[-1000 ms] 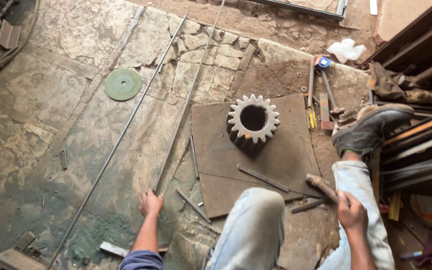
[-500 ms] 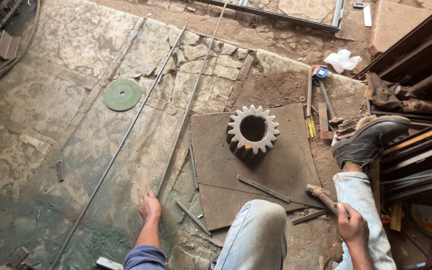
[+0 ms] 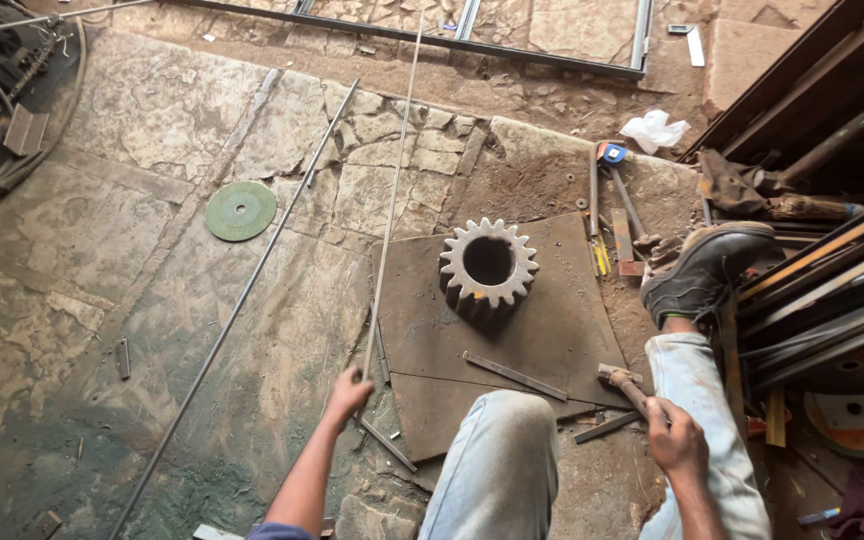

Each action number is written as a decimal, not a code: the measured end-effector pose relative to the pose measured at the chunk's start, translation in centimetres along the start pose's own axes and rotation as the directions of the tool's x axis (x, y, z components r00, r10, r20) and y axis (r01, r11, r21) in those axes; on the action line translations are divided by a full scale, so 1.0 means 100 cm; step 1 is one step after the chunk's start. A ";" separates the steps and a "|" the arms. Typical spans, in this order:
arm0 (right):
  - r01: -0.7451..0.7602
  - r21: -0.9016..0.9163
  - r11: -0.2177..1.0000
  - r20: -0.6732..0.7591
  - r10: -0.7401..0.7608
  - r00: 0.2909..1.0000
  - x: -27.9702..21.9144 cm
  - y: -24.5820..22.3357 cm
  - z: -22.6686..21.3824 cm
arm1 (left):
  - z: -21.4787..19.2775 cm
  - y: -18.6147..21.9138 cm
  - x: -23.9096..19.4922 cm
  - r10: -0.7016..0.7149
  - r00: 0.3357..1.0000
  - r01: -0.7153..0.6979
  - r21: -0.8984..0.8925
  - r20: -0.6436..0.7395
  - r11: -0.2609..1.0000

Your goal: The person holds a long metal rod against the teeth of a large metal gear resting on a plate, hitting the rod with a hammer to straighten it while moving the rod along the gear's surface.

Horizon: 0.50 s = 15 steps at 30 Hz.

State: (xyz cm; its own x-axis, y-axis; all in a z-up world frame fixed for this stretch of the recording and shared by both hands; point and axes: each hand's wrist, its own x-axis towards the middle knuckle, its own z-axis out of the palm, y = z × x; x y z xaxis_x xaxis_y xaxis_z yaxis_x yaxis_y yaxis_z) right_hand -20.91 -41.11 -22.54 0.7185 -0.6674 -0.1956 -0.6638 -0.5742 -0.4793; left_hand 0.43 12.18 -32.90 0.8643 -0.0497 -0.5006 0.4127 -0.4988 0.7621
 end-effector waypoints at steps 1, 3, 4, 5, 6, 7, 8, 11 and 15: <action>0.000 -0.004 1.000 0.004 0.000 1.000 -0.001 0.001 0.000 | 0.007 0.007 0.002 -0.087 0.996 0.090 -0.173 0.023 0.981; -0.003 -0.007 1.000 0.008 0.003 1.000 -0.001 0.002 0.003 | 0.025 0.029 0.017 -0.233 0.966 0.259 -0.483 0.115 0.836; 0.014 0.014 1.000 0.006 -0.014 1.000 -0.003 0.005 0.002 | 0.035 0.036 0.018 -0.256 0.966 0.245 -0.414 0.029 0.877; 0.032 0.035 0.999 0.003 -0.032 0.999 -0.005 0.007 0.003 | 0.045 0.042 0.019 -0.270 0.961 0.234 -0.340 -0.060 0.911; 0.050 0.057 0.997 -0.003 -0.050 0.999 -0.006 0.008 0.004 | 0.052 0.050 0.021 -0.270 0.951 0.225 -0.263 -0.150 0.938; 0.066 0.068 0.996 -0.022 -0.064 0.998 -0.007 0.010 0.005 | 0.058 0.057 0.022 -0.251 0.927 0.231 -0.103 -0.277 0.968; 0.081 0.077 0.994 -0.040 -0.078 0.996 -0.008 0.012 0.005 | 0.062 0.059 0.020 -0.208 0.894 0.250 0.058 -0.397 0.966; 0.133 0.112 0.985 -0.067 -0.126 0.990 -0.011 0.018 0.005 | 0.064 0.052 -0.001 -0.108 0.854 0.254 0.227 -0.508 0.940; 0.115 0.143 0.983 -0.051 -0.109 0.993 -0.010 0.021 0.004 | 0.064 0.029 -0.046 -0.181 0.883 0.282 0.181 -0.434 0.942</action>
State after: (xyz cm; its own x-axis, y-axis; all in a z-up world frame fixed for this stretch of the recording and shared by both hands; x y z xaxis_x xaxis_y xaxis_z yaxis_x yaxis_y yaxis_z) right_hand -22.94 -41.45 -23.75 0.7752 -0.6240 -0.0984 -0.5400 -0.5737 -0.6158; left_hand -4.17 5.48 -31.03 0.8130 0.4219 -0.4013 0.5806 -0.6406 0.5025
